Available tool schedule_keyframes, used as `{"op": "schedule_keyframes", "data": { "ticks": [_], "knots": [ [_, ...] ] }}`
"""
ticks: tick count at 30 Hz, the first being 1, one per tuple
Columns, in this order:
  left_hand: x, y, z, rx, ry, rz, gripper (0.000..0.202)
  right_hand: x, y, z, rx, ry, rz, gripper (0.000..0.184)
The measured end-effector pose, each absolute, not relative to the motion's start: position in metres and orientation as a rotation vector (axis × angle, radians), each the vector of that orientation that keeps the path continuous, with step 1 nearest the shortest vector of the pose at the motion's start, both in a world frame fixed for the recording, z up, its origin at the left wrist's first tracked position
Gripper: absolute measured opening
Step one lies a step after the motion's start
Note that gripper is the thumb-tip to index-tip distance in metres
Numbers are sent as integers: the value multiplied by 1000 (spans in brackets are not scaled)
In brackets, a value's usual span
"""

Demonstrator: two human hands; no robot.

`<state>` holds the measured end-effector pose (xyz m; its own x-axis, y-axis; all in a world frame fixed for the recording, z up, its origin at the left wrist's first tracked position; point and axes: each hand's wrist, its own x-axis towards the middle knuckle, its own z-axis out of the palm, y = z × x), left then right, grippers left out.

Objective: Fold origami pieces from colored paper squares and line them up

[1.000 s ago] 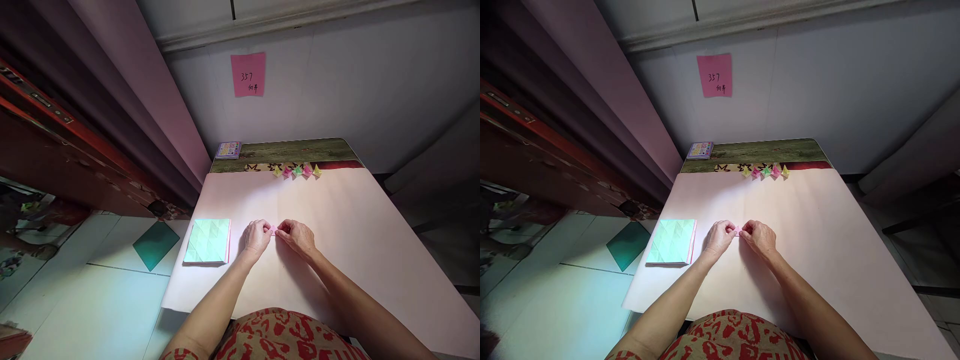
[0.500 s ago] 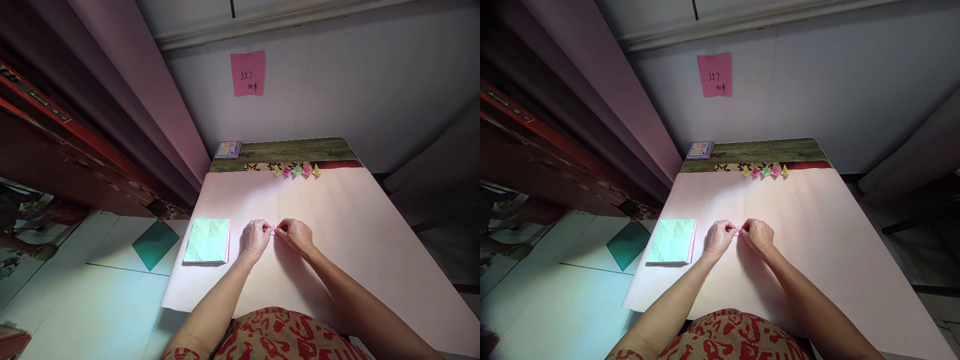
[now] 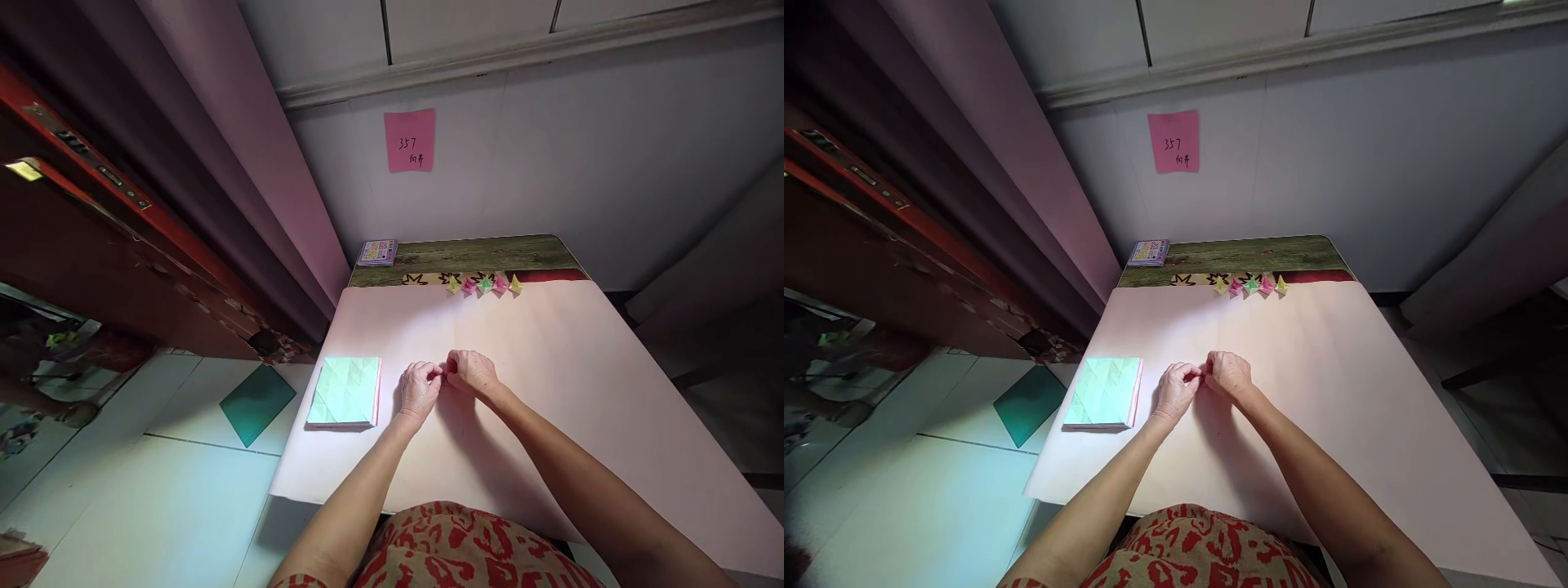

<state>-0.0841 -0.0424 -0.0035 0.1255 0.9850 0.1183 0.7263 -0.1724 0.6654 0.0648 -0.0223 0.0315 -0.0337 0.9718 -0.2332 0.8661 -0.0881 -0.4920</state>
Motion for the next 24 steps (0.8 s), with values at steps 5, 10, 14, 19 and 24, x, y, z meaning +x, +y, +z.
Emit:
{"op": "schedule_keyframes", "data": {
  "ticks": [5, 10, 14, 19, 24],
  "knots": [
    [-89, -45, 2, 1688, 1525, 888, 8, 75, -38, 28, -1904, -1729, 1010, 6],
    [-85, -54, 10, 1121, 1479, 945, 28, 90, -48, 25, -1668, -1335, 1323, 14],
    [-73, -65, 22, 798, 1297, 768, 42, 92, -51, 25, -1461, -1025, 1524, 28],
    [-64, -68, 42, 733, 1153, 925, 47, 87, -58, 38, -1320, -912, 1627, 35],
    [-68, -68, 61, 806, 1053, 1005, 39, 88, -68, 58, -1312, -984, 1522, 42]
  ]
}}
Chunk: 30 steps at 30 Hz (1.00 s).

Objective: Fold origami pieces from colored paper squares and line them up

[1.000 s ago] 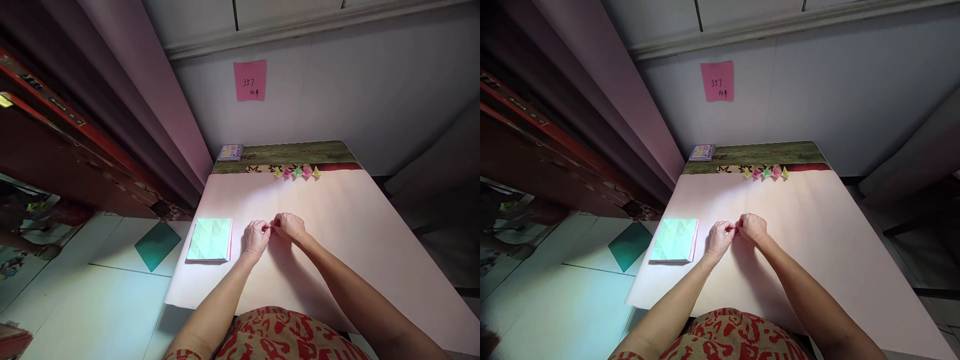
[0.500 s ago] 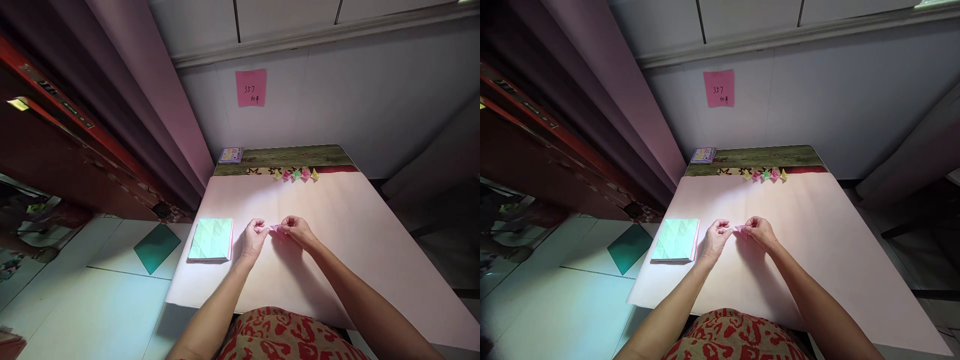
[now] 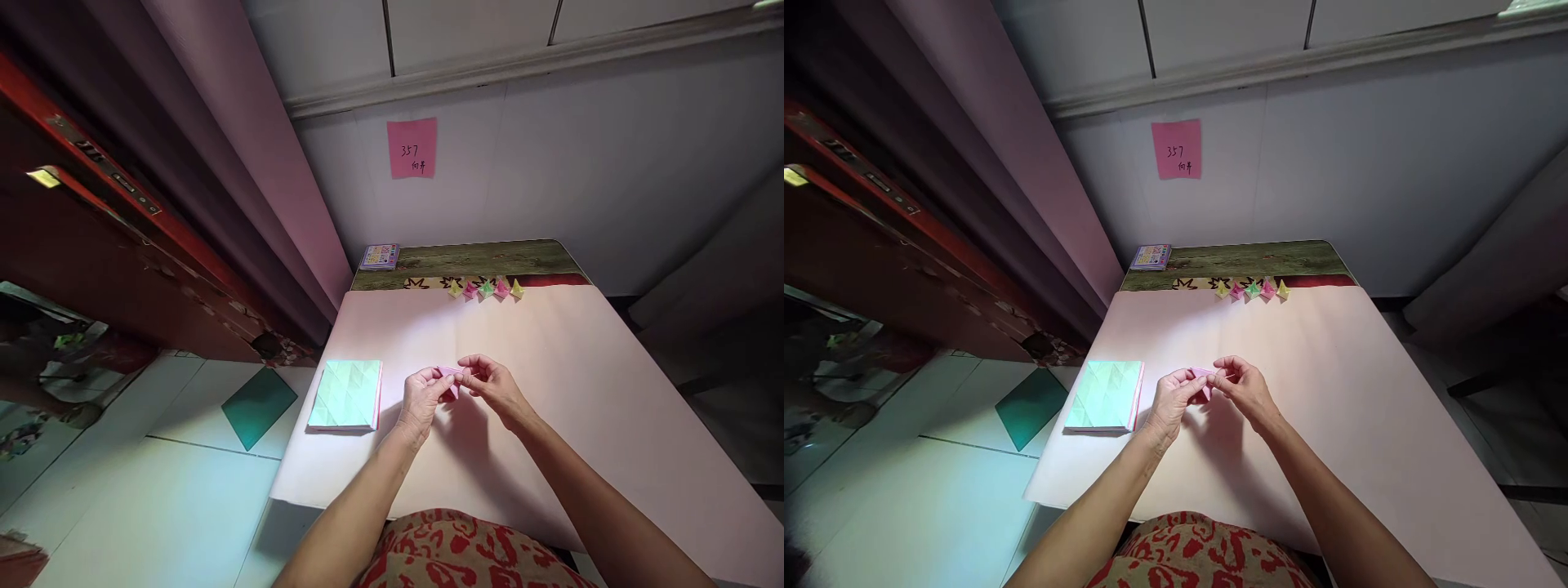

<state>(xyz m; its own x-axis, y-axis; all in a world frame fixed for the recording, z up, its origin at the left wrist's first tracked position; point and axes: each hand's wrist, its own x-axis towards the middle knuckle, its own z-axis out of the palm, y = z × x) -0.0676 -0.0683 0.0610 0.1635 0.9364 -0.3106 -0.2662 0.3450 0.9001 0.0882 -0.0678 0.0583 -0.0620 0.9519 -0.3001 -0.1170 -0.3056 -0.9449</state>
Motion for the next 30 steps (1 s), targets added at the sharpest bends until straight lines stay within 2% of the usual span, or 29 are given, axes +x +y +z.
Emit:
{"op": "schedule_keyframes", "data": {
  "ticks": [9, 17, 22, 30],
  "knots": [
    [-74, -68, 88, 1113, 1115, 932, 37, 89, -78, 79, -1222, -1097, 1487, 32],
    [-68, -74, 96, 1253, 1174, 1074, 34, 86, -81, 90, -1158, -1044, 1495, 31],
    [-63, -81, 98, 1180, 1131, 846, 39, 83, -83, 92, -1126, -920, 1438, 29],
    [-65, -85, 112, 1352, 1212, 812, 34, 90, -84, 93, -1095, -923, 1513, 30]
  ]
}}
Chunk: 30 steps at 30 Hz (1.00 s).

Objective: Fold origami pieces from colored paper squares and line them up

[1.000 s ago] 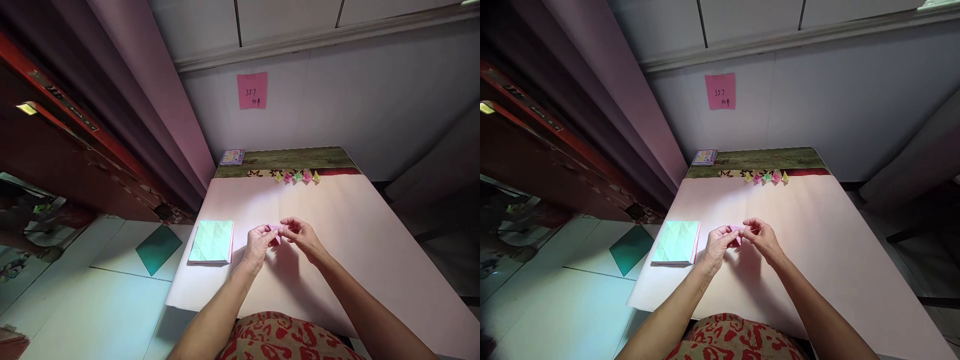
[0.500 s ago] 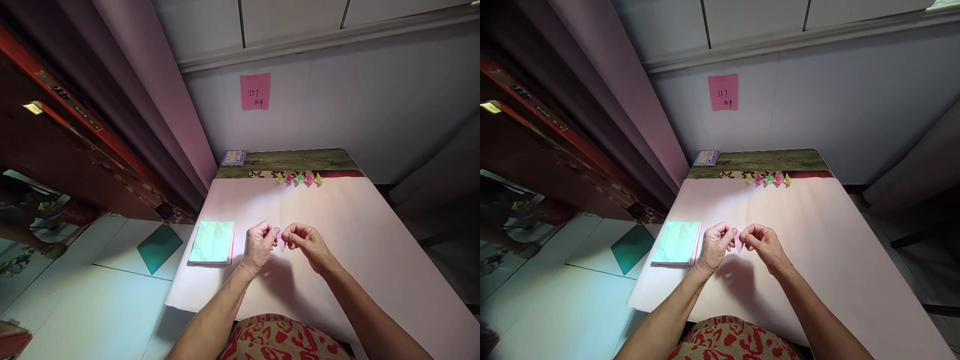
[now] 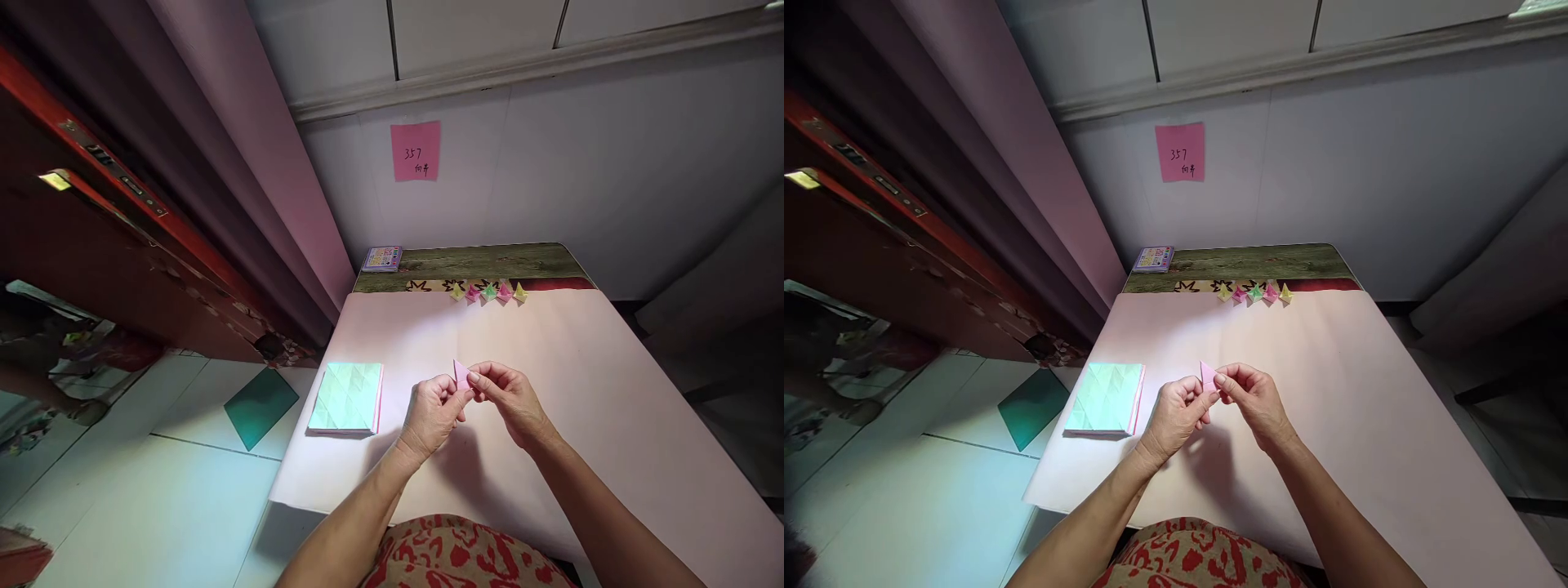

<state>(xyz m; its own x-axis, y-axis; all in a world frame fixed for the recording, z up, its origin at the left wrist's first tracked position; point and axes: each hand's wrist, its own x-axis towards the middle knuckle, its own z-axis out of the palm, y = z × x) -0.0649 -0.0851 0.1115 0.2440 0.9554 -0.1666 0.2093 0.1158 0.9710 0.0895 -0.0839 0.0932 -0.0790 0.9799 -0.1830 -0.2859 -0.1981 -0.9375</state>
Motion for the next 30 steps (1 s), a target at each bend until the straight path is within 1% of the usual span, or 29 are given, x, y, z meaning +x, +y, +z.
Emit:
{"op": "schedule_keyframes", "data": {
  "ticks": [3, 6, 9, 12, 20, 22, 24, 30],
  "knots": [
    [-63, -86, 116, 1375, 1223, 909, 31, 92, -83, 88, -1032, -785, 1626, 29],
    [-65, -86, 123, 1415, 1263, 1111, 30, 92, -83, 85, -990, -582, 1724, 29],
    [-69, -86, 132, 1496, 1244, 1223, 19, 90, -84, 86, -970, -462, 1791, 30],
    [-70, -87, 140, 1556, 1213, 1205, 9, 88, -85, 91, -968, -421, 1817, 32],
    [-68, -88, 142, 1495, 1263, 1185, 11, 87, -87, 94, -1014, -555, 1731, 33],
    [-68, -87, 141, 1471, 1276, 1164, 13, 87, -87, 94, -1029, -630, 1662, 31],
    [-68, -86, 140, 1414, 1264, 1115, 17, 86, -89, 95, -1074, -759, 1502, 28],
    [-67, -83, 133, 1006, 1043, 971, 32, 80, -103, 109, -1289, -1188, 770, 18]
  ]
}}
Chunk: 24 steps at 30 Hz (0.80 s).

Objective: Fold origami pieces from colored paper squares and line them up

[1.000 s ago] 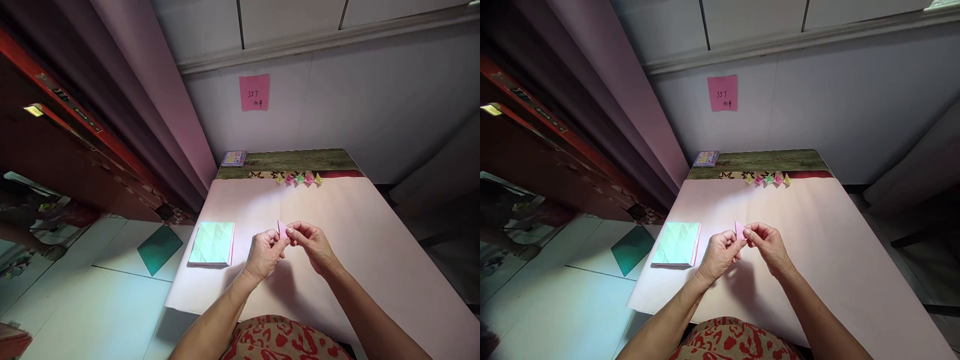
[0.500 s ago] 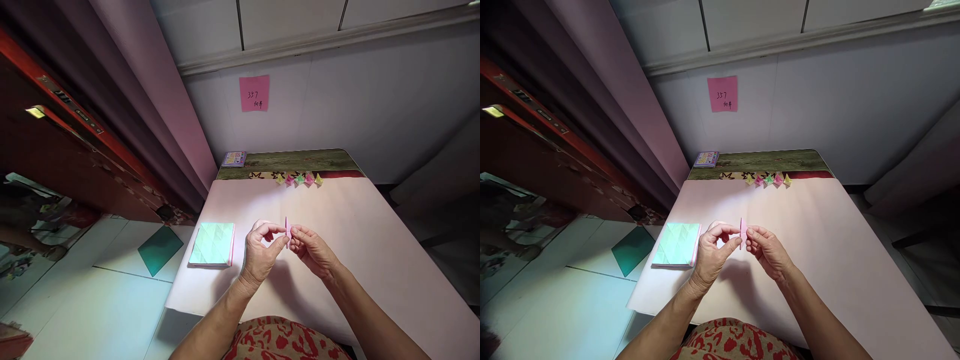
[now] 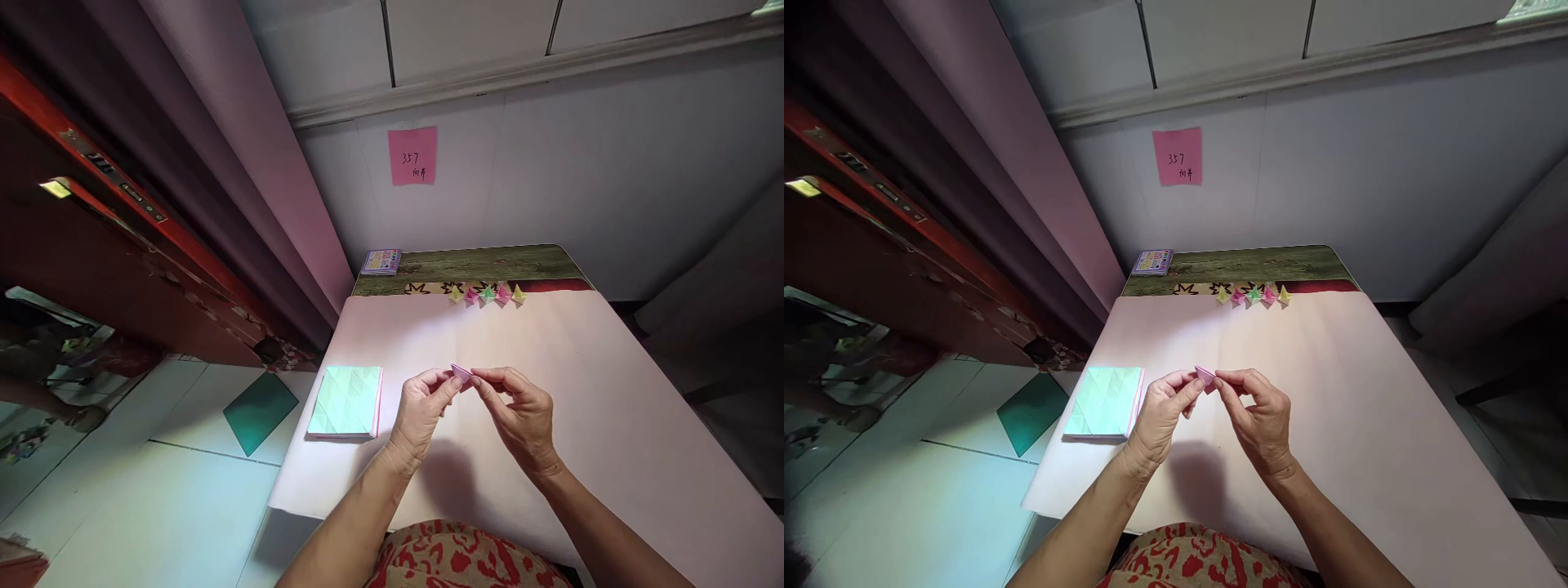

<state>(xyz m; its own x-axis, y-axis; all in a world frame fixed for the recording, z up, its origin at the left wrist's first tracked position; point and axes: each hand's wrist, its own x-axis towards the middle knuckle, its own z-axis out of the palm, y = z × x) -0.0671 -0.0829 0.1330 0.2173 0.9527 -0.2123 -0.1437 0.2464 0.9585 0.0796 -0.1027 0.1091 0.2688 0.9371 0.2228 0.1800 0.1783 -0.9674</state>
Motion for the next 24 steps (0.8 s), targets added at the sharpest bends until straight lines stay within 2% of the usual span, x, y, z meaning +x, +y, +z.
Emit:
{"op": "schedule_keyframes", "data": {
  "ticks": [3, 9, 11, 21, 24],
  "knots": [
    [-68, -82, 132, 833, 936, 894, 38, 78, -108, 116, -1275, -1242, 722, 16],
    [-74, -81, 144, 779, 773, 800, 37, 86, -104, 128, -1099, -952, 1354, 35],
    [-75, -82, 148, 818, 784, 778, 37, 89, -101, 132, -1093, -968, 1470, 34],
    [-67, -85, 161, 1110, 994, 1003, 45, 85, -102, 144, -1106, -1068, 1350, 31],
    [-66, -87, 163, 1199, 1027, 996, 38, 87, -102, 144, -1095, -1045, 1358, 35]
  ]
}}
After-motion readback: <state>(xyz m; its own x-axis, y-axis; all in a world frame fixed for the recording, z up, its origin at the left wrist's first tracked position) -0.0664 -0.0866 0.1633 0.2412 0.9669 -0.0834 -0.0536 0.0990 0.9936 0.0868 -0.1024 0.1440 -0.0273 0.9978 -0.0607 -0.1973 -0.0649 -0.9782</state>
